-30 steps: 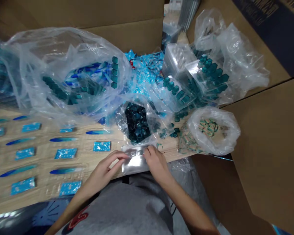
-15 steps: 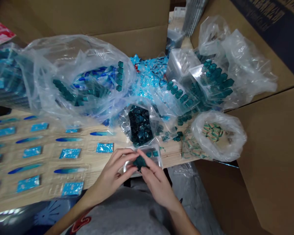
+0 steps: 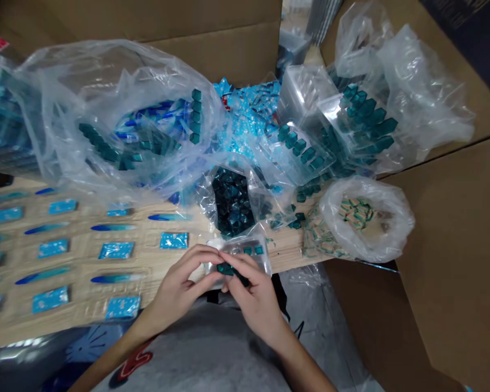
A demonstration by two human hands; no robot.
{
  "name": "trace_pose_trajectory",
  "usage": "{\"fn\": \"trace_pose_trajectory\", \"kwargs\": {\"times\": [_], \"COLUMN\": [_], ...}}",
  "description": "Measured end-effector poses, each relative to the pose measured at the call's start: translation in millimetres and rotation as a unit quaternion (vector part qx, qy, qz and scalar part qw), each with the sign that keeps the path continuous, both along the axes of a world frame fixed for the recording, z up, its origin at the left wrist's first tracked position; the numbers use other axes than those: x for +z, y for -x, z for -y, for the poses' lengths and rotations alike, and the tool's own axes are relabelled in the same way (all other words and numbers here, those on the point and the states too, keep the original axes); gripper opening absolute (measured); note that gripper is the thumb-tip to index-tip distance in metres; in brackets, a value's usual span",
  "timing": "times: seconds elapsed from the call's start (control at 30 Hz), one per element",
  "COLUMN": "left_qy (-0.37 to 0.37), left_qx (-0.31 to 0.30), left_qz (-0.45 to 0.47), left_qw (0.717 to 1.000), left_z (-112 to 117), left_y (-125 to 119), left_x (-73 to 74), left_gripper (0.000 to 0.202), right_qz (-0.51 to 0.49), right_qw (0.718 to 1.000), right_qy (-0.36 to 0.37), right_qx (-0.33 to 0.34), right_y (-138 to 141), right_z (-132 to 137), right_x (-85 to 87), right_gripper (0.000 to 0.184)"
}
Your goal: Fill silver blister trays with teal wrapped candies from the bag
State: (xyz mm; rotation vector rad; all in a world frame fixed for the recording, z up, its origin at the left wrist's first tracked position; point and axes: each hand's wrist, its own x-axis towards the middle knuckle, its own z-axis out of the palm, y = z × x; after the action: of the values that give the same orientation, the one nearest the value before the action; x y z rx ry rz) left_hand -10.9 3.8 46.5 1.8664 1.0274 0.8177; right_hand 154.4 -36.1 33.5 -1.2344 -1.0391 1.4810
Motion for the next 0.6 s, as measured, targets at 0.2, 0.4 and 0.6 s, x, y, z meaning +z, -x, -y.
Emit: {"fn": "trace_pose_trajectory", "kwargs": {"times": [0.2, 0.4, 0.6], "left_qy": [0.068, 0.176, 0.239], "left_qx": [0.028, 0.058, 0.073], "left_qz": [0.041, 0.101, 0.163], "left_qw": [0.996, 0.978, 0.954], "left_z": [9, 8, 7], "left_y": [4, 4, 5], "left_x": [-3.7, 1.8, 12.9], "left_gripper": [0.020, 0.022, 0.023], "right_qz": [0.022, 0.059, 0.021], "right_qw": [0.998, 0.993, 0.998], "right_qy": [-0.012, -0.067, -0.043], "right_qx": [-0.055, -0.078, -0.047], "right_y": [6, 10, 10], "right_z": [-1, -2, -5], "right_x": [2.0, 8.8, 18.7], "right_gripper": [0.015, 0.009, 0.009]}}
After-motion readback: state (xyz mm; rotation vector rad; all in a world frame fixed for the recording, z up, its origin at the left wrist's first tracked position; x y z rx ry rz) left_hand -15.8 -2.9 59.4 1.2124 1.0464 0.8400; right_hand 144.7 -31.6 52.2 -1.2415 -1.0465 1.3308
